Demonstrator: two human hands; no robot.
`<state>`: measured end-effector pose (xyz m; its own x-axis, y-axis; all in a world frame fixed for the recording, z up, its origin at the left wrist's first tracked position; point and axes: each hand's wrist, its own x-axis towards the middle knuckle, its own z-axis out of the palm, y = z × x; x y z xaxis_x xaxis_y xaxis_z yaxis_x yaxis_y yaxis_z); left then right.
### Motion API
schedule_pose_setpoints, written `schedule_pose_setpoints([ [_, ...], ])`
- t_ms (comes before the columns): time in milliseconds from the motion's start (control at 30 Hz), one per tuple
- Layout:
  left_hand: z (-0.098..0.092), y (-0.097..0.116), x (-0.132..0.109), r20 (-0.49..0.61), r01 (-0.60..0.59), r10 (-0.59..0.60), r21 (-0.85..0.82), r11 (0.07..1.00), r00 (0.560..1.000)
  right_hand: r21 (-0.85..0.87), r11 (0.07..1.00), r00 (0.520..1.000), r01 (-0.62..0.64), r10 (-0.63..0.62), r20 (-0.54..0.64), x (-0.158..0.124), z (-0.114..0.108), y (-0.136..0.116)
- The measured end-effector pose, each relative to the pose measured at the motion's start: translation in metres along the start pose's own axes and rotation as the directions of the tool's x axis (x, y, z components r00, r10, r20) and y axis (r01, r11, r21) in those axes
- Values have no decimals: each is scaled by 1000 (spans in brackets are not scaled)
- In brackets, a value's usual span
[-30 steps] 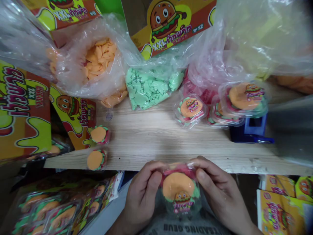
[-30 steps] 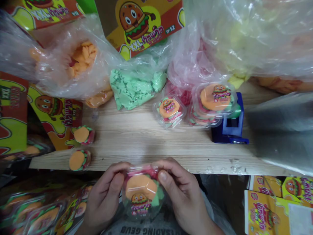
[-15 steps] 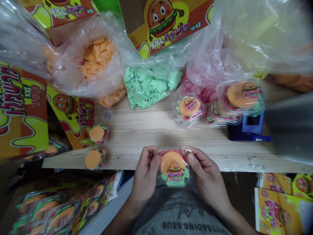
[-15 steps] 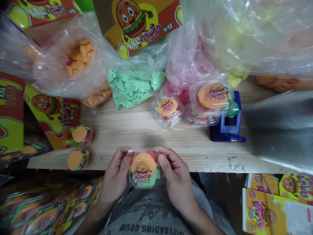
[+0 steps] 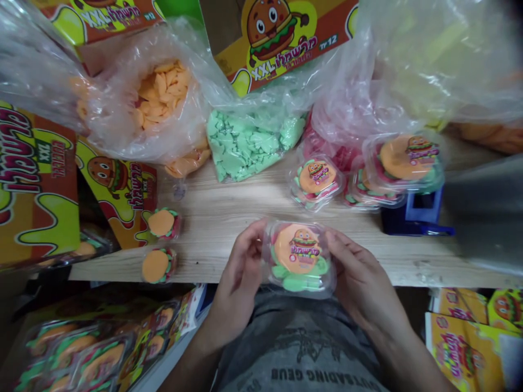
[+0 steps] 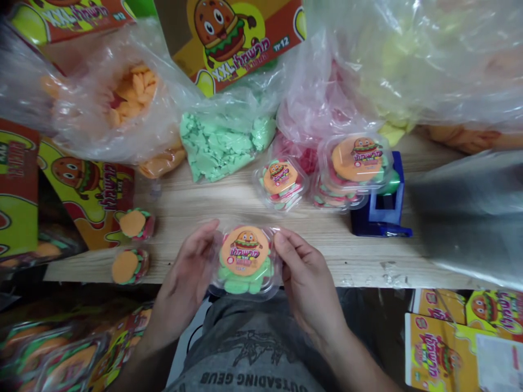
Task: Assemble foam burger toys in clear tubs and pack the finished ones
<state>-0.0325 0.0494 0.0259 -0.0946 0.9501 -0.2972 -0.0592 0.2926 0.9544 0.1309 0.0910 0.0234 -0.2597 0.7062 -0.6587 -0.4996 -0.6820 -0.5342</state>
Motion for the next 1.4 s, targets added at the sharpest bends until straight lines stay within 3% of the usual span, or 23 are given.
schedule_pose_setpoints([
  [67,-4,6,-6,153,-138,114,157,978,982,12,1000,1000,-17,17,26,-1,2,-6],
  [133,-6,14,-10,251,-215,133,334,918,959,2,1000,998,-28,28,48,-2,4,-11],
  [200,-6,19,-12,287,-236,122,406,883,950,-12,1000,997,-28,29,67,-4,7,-13],
  [300,-4,20,-14,291,-198,90,368,909,953,-7,1000,998,-13,13,54,-6,9,-13],
  [467,4,14,-15,182,-87,55,172,981,982,0,1000,999,-2,2,36,-7,8,-9],
  [567,16,12,-15,-3,-93,94,87,992,996,-29,1000,998,-11,13,56,-9,7,-8],
  [667,28,11,-16,-183,-118,132,84,989,974,-54,998,998,18,-14,68,-11,6,-6],
  [767,32,11,-17,-254,-171,194,110,979,947,-114,990,995,80,-72,70,-13,2,-4],
  [867,23,14,-19,-146,-220,240,137,966,960,-157,978,990,138,-130,59,-14,-1,-3],
  [1000,3,22,-20,85,-192,183,118,974,979,-205,962,983,182,-177,44,-16,-1,-2],
  [1100,-11,28,-23,182,-198,177,107,974,967,-255,942,976,216,-210,50,-18,-1,-2],
  [1233,-22,34,-29,375,-161,119,82,983,919,-291,927,971,237,-232,50,-21,-3,-1],
  [1300,-22,34,-33,363,-103,88,24,994,928,-299,922,969,245,-237,64,-22,-4,0],
  [1400,-14,30,-36,237,-24,52,-119,993,970,-287,912,956,292,-277,93,-22,-4,0],
])
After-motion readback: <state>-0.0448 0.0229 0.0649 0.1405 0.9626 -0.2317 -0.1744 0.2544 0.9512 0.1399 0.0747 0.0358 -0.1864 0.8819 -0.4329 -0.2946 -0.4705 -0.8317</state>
